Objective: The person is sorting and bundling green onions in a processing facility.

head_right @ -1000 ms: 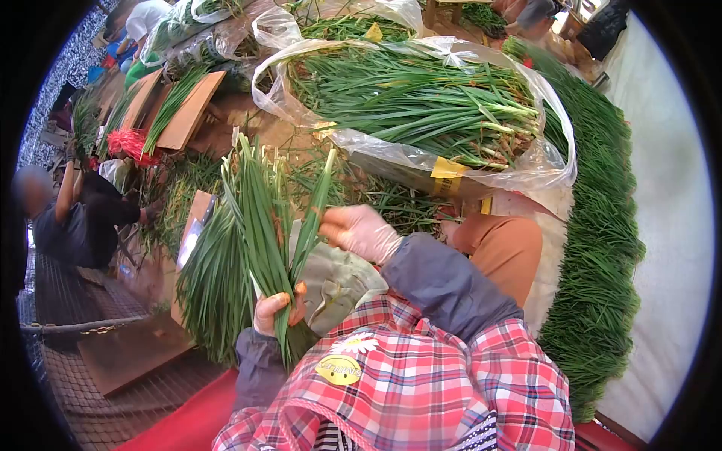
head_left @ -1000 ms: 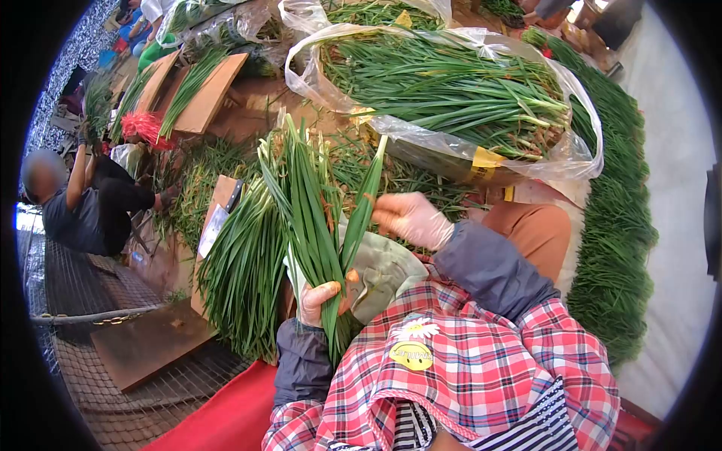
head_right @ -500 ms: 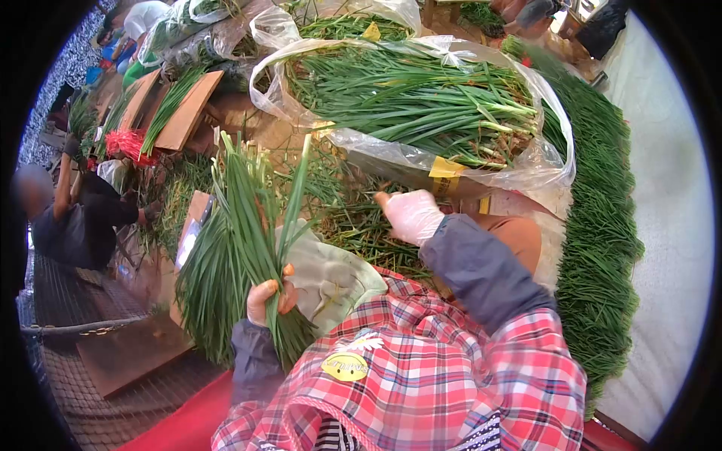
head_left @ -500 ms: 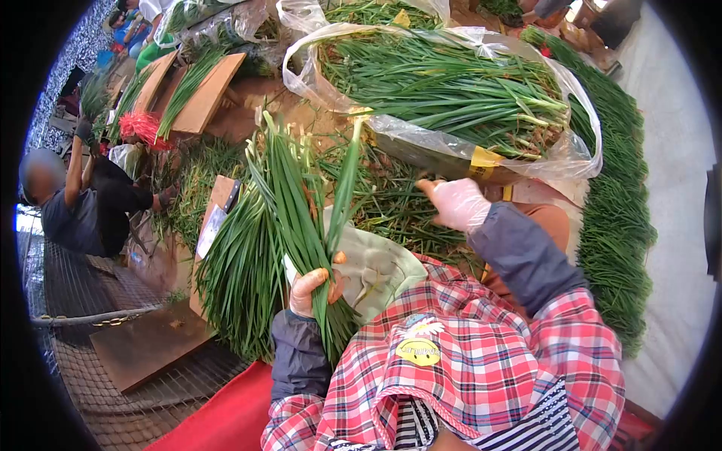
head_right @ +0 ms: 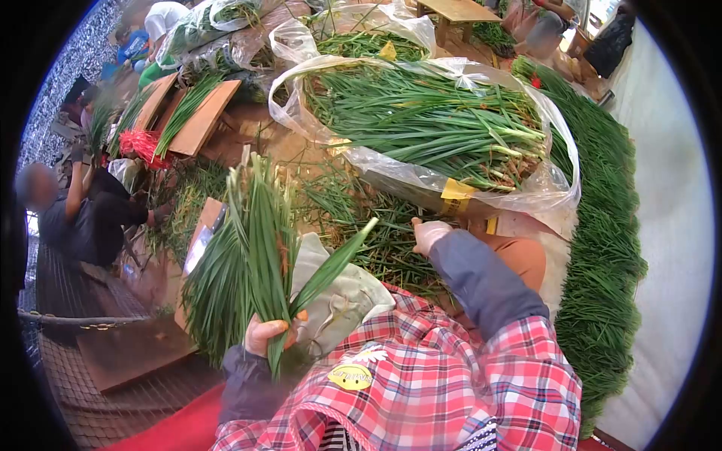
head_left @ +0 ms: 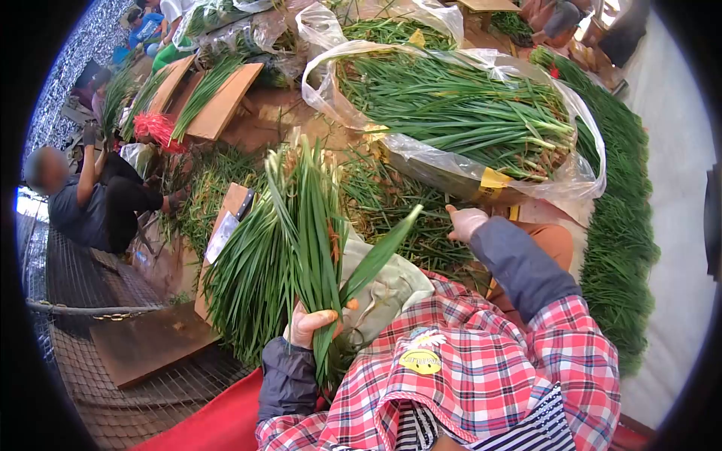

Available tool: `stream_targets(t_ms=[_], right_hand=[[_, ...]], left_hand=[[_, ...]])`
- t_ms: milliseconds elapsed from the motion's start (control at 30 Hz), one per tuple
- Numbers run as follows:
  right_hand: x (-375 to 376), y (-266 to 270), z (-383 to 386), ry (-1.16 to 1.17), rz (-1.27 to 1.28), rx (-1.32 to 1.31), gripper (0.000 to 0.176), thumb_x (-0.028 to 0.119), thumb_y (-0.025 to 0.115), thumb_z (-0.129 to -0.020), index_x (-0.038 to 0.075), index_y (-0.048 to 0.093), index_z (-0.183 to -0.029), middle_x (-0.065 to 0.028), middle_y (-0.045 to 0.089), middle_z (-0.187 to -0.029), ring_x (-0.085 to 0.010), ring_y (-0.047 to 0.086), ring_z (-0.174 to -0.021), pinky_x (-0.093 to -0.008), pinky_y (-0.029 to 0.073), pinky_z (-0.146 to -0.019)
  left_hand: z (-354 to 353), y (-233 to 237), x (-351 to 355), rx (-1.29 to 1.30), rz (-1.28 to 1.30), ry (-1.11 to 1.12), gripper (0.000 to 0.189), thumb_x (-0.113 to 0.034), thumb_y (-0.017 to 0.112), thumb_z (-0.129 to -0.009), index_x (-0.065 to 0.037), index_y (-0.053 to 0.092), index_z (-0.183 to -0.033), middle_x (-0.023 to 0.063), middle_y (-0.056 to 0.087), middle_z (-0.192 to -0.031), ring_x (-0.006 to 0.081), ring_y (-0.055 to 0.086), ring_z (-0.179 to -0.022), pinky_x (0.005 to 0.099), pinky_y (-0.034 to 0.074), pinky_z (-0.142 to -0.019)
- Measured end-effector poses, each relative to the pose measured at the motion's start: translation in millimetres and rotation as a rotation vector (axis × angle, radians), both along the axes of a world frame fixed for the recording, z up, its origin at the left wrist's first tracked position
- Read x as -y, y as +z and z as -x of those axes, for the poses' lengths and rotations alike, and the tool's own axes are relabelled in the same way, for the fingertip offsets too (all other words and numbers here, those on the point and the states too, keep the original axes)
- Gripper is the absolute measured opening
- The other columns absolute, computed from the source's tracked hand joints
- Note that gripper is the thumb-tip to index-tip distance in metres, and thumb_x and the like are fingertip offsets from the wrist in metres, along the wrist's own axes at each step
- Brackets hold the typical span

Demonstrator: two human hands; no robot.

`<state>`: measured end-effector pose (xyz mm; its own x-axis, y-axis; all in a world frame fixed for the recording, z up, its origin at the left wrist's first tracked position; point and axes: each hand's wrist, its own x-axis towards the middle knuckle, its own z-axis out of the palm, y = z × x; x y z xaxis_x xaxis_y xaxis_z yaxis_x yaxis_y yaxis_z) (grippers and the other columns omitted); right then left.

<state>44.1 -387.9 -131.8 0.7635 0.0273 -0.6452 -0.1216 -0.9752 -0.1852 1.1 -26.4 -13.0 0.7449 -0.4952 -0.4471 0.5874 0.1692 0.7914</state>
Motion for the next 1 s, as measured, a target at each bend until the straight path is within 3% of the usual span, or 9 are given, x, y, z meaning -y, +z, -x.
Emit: stream_targets(t_ms=[167,233,333,600,733,833,900,967,1000], right_hand=[[-57.6,25.8,14.6,-0.663,-1.446,-0.487,0.082,0.054,0.062,-0.08,0.01,0.029,-0.141,-0.0172,0.042,-0.136,-0.0271,0.055,-0.111,-0.0464,0.048,-0.084],[-84.3,29.3,12.6,-0.752,-1.778,-0.587,0.076,0.054,0.062,-0.08,0.015,0.034,-0.139,-0.0141,0.047,-0.132,-0.0248,0.056,-0.109,-0.0469,0.048,-0.084],[-92.8,69.9,1.8,-0.723,-2.123,-0.43,0.057,0.048,0.059,-0.085,0.014,0.045,-0.128,-0.0102,0.055,-0.122,-0.0238,0.059,-0.102,-0.0487,0.051,-0.076],[-114.8,88.5,-8.6,-1.302,-2.068,-0.116,0.04,-0.007,0.04,-0.079,0.002,0.051,-0.117,-0.0101,0.06,-0.105,-0.0246,0.061,-0.091,-0.042,0.054,-0.078],[-127.5,74.3,-3.1,-1.254,-2.071,-0.102,0.034,-0.002,0.044,-0.084,0.003,0.053,-0.115,-0.0085,0.061,-0.103,-0.0224,0.061,-0.087,-0.0402,0.052,-0.079],[-108.5,75.8,-0.6,-0.92,-1.752,-0.109,0.028,0.011,0.05,-0.088,0.004,0.056,-0.115,-0.0064,0.063,-0.1,-0.0203,0.061,-0.083,-0.0367,0.051,-0.076],[-55.3,93.3,-12.0,-0.336,-0.904,-0.077,0.042,0.041,0.061,-0.083,0.007,0.064,-0.106,-0.0067,0.067,-0.092,-0.0177,0.063,-0.081,-0.0326,0.05,-0.074],[-24.7,94.8,-17.0,-0.308,-0.337,0.42,0.048,0.045,0.064,-0.077,0.006,0.064,-0.105,-0.0146,0.067,-0.09,-0.0236,0.064,-0.083,-0.0337,0.05,-0.075],[-16.0,99.5,-18.5,-0.55,-0.467,0.606,0.049,0.041,0.068,-0.075,0.003,0.062,-0.106,-0.0155,0.066,-0.092,-0.0272,0.064,-0.084,-0.0351,0.05,-0.076]], left_hand=[[0.1,19.3,30.2,0.006,-0.157,0.048,0.048,-0.018,0.068,-0.065,0.0,0.055,-0.108,0.0091,0.064,-0.091,0.0104,0.054,-0.056,0.0227,0.041,-0.046],[-4.3,6.4,33.7,0.001,0.054,-0.105,0.05,-0.004,0.066,-0.071,-0.003,0.052,-0.119,0.0085,0.061,-0.106,0.0164,0.059,-0.094,0.0282,0.047,-0.08],[1.5,-14.4,41.3,0.084,0.005,-0.076,0.053,-0.002,0.07,-0.071,-0.004,0.049,-0.12,0.0057,0.06,-0.106,0.0157,0.057,-0.096,0.0283,0.046,-0.084],[4.3,-20.6,64.8,0.139,-0.001,-0.038,0.065,-0.002,0.076,-0.068,-0.004,0.044,-0.124,0.0064,0.056,-0.112,0.0171,0.058,-0.097,0.0304,0.048,-0.085],[11.2,-26.9,71.9,-0.233,0.11,-0.105,0.052,-0.004,0.071,-0.072,0.0,0.049,-0.119,0.0102,0.058,-0.105,0.0209,0.062,-0.084,0.0332,0.053,-0.072],[12.1,-28.9,65.9,-0.212,0.116,-0.117,0.04,-0.004,0.065,-0.076,0.002,0.052,-0.113,0.0117,0.061,-0.101,0.0162,0.06,-0.065,0.027,0.05,-0.056],[3.8,-22.3,47.6,-0.171,0.038,-0.154,0.035,-0.007,0.065,-0.076,0.003,0.055,-0.108,0.01,0.063,-0.091,0.0145,0.057,-0.059,0.0257,0.047,-0.052],[-1.1,-9.4,37.6,-0.088,-0.094,-0.19,0.031,-0.009,0.065,-0.075,0.004,0.057,-0.102,0.0069,0.062,-0.08,0.0133,0.054,-0.055,0.025,0.043,-0.049],[-4.1,-7.7,30.5,-0.062,-0.139,-0.212,0.031,-0.01,0.065,-0.075,0.004,0.057,-0.101,0.0065,0.061,-0.078,0.0134,0.054,-0.055,0.0251,0.043,-0.049]])
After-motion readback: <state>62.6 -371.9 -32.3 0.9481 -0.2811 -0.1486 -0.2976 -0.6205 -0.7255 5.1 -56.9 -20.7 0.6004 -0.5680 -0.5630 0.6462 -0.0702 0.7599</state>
